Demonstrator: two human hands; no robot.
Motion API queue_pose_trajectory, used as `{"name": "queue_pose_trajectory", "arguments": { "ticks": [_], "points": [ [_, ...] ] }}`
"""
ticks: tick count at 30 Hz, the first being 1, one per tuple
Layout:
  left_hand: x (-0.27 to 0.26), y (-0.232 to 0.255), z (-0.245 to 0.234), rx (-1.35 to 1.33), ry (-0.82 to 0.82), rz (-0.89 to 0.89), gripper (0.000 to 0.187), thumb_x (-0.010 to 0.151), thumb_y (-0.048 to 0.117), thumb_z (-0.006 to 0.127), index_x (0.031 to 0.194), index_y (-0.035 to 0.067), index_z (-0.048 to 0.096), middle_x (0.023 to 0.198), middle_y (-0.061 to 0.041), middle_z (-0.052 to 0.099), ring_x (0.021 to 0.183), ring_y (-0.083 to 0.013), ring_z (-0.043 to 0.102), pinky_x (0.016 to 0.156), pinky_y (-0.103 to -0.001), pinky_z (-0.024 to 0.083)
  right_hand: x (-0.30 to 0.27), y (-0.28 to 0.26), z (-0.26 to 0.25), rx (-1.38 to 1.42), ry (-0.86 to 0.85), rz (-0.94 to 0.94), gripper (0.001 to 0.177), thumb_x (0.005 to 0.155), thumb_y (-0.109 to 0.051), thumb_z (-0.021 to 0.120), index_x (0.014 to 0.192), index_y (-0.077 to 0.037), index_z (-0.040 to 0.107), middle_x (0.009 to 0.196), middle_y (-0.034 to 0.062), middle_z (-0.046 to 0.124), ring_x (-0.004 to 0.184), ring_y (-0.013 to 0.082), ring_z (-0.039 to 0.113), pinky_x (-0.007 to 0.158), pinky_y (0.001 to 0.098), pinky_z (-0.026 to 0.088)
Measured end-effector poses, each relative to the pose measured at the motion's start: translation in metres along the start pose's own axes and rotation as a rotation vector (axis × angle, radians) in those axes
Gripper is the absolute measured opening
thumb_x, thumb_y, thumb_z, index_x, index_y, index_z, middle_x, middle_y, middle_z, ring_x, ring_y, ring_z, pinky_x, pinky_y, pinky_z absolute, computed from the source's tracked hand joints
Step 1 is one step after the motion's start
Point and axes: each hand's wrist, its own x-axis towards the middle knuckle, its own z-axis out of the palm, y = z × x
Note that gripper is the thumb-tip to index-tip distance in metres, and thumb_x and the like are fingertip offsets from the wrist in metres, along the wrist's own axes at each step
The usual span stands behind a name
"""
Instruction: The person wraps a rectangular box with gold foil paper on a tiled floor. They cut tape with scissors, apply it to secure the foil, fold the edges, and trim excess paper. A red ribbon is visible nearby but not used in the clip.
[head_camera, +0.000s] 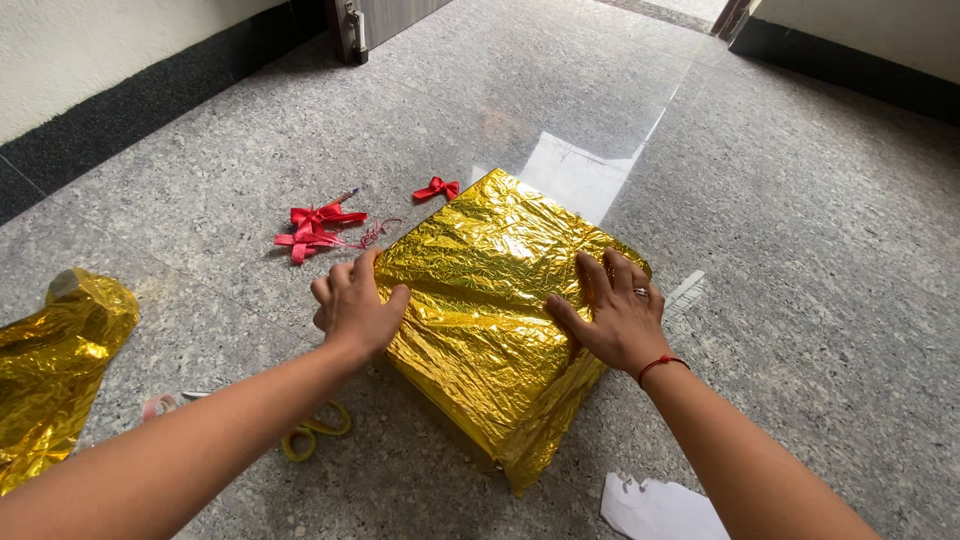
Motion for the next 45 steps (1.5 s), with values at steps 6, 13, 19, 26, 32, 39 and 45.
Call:
{"name": "queue_pose_trajectory", "arguments": {
  "ticks": [6,13,19,26,32,39,45],
  "points": [
    [0.025,-0.001,0.000,0.021,-0.060,0.076,0.073,0.086,0.045,0.063,0.151,0.028,0.036,0.144,-0.012,0.039,0.133,-0.0313,0.028,0.102,-0.053,0.038,-0.014,0.002,0.009,0.070,0.012,0.026,0.100,0.082,-0.088,0.025,0.162,-0.028,0.017,0.170,0.0155,0.005,0.156,0.0331,-0.006,0.119,0.0568,-0.001],
    [0.062,-0.008,0.009,-0.022,-0.025,0.336,0.079,0.084,0.043,0.067,0.154,0.025,0.036,0.156,-0.016,0.030,0.146,-0.0364,0.011,0.115,-0.058,0.022,-0.032,-0.005,0.016,0.102,0.036,0.106,0.103,0.083,-0.087,0.025,0.164,-0.024,0.009,0.170,0.0175,-0.009,0.156,0.0346,-0.021,0.116,0.0618,-0.010],
    [0.075,-0.003,0.006,0.074,-0.095,0.354,0.078,0.087,0.048,0.065,0.156,0.036,0.031,0.167,-0.009,0.020,0.155,-0.0327,-0.002,0.116,-0.064,0.012,-0.044,-0.013,0.018,0.129,0.070,0.167,0.100,0.086,-0.084,0.026,0.164,-0.025,0.008,0.170,0.0174,-0.011,0.154,0.0345,-0.022,0.113,0.0640,-0.013],
    [0.080,0.001,0.006,0.146,-0.046,0.526,0.080,0.093,0.051,0.055,0.161,0.040,0.015,0.167,-0.011,0.020,0.154,-0.0340,-0.002,0.114,-0.064,0.008,-0.051,-0.020,0.028,0.155,0.115,0.265,0.092,0.090,-0.079,0.026,0.163,-0.026,0.012,0.171,0.0146,-0.009,0.155,0.0329,-0.019,0.114,0.0641,-0.011],
    [0.090,0.005,0.006,0.198,-0.019,0.646,0.072,0.098,0.057,0.043,0.162,0.039,0.015,0.167,-0.012,0.023,0.154,-0.0361,0.001,0.116,-0.063,0.007,-0.059,-0.024,0.031,0.229,0.101,0.321,0.087,0.092,-0.074,0.027,0.163,-0.027,0.011,0.171,0.0127,-0.014,0.155,0.0327,-0.022,0.111,0.0658,0.005],
    [0.109,0.013,0.010,0.230,-0.043,0.728,0.072,0.095,0.059,0.040,0.161,0.040,0.019,0.166,-0.009,0.026,0.155,-0.0346,0.002,0.118,-0.063,0.005,-0.081,-0.024,0.029,0.277,0.095,0.286,0.088,0.094,-0.071,0.029,0.165,-0.025,0.004,0.171,0.0134,-0.020,0.154,0.0349,-0.026,0.107,0.0702,0.009],
    [0.131,0.020,0.014,0.236,-0.035,0.864,0.074,0.094,0.060,0.040,0.162,0.036,0.023,0.164,-0.012,0.028,0.155,-0.0369,0.004,0.116,-0.063,0.005,-0.096,-0.038,0.032,0.300,0.116,0.317,0.095,0.091,-0.075,0.034,0.164,-0.022,0.003,0.169,0.0160,-0.021,0.152,0.0346,-0.028,0.106,0.0701,0.008]
  ]
}}
